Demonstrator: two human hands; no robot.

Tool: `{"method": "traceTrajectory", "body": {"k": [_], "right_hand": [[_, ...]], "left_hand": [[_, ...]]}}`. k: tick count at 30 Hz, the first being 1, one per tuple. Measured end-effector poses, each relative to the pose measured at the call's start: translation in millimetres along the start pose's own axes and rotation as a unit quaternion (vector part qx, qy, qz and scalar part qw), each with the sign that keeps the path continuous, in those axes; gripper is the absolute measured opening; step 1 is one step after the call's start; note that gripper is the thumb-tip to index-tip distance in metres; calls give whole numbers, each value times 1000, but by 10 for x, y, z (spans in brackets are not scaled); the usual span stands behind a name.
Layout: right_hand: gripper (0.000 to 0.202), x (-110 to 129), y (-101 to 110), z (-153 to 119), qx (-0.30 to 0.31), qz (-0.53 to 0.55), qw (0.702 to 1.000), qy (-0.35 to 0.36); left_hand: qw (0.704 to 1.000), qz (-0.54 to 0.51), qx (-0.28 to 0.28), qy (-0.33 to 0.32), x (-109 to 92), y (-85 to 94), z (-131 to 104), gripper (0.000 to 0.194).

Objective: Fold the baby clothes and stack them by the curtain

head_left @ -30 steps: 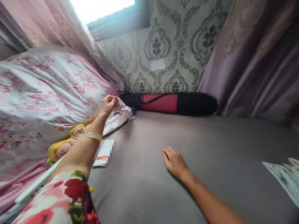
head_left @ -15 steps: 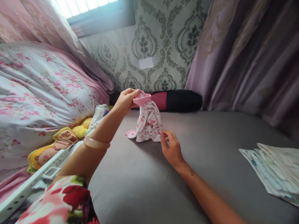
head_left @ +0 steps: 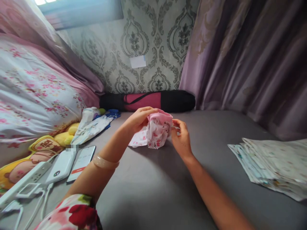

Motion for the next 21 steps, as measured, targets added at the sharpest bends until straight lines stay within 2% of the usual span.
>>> {"method": "traceTrajectory", "body": {"k": [3,6,9,11,13,15,17,19,21], "right_hand": [[29,-131,-32,39,71,79,992,-64],[33,-152,-128,7,169,164,965,-113],[38,9,-221,-42,262,169,949,-40],[41,133,-256,-67,291,142,946,25],[35,193,-211,-37,243,100,964,45],[23,198,-68,27,129,45,990,25],[17,207,76,59,34,-1,999,0],[18,247,120,58,17,-9,1000,-7],[18,314,84,34,46,12,999,-3]], "left_hand": [[993,17,105,53,154,-23,-76,17],[981,43,161,102,280,-7,-197,16],[977,37,175,117,319,-11,-303,17],[977,31,177,118,317,-50,-344,17],[985,9,146,95,279,-68,-334,16],[995,-39,78,52,216,-30,-282,11],[995,-93,13,22,175,21,-222,6],[992,-125,-18,15,165,31,-172,4],[991,-131,-24,15,173,-9,-142,5]]}}
Point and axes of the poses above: each hand's wrist, its own z-axis towards the middle knuckle, its own y-axis out of the back of the hand, x = y × z, the point moved 6 cm from there along z, towards the middle knuckle, and after that the axes turned 10 degrees about y, right-handed, at the moved point
